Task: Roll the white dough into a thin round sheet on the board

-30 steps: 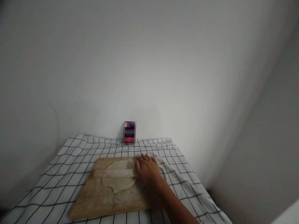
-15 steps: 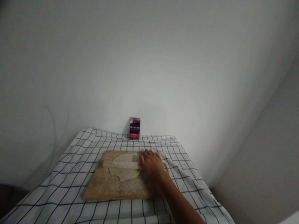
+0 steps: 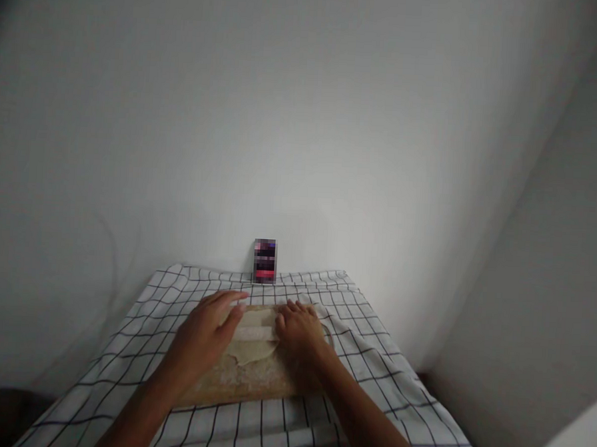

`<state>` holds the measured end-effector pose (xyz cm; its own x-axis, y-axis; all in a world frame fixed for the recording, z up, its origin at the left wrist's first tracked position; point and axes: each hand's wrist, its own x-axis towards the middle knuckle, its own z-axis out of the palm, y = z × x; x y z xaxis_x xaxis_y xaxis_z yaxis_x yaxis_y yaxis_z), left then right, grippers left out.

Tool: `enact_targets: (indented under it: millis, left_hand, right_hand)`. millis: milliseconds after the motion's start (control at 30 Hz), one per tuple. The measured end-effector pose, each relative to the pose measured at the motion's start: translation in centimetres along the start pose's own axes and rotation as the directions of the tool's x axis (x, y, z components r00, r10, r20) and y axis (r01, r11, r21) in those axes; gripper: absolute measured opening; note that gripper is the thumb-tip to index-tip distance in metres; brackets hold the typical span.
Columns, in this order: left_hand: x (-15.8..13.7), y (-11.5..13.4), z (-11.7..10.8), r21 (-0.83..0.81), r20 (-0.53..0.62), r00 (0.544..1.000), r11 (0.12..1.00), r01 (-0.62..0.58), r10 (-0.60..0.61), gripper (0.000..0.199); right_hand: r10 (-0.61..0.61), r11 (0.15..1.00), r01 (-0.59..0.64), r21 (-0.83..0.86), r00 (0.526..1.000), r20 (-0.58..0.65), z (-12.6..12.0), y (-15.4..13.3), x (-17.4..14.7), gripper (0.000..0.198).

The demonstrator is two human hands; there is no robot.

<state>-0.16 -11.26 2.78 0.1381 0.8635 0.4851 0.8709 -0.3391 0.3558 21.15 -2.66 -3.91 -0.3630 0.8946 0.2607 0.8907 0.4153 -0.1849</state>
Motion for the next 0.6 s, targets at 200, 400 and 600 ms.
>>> enact_targets:
  millis: [200,400,600]
  left_hand:
    - [4.8,-4.6,5.2,0.187,0.201,0.978,0.982,0.015,-0.054,0.043]
    - [3.9,-7.8,7.0,0.141,0.17,0.985,0.988,-0.06,0.036,0.045]
    - [6.1,-7.6,7.4,0.282,0.278,0.956,0.959,0.011,-0.093,0.04]
  right_hand:
    - [0.039,0.999,-0.039,0.032,0.999,-0.009,-0.9,-1.0,-1.7,0.041]
    - [0.078,0.993,-0.078,0.086,0.997,0.004,-0.7,-1.3,-1.8,0.043]
    - [-0.003,0.995,-0.009,0.104,0.994,0.11,-0.5,0.7,2.9,0.049]
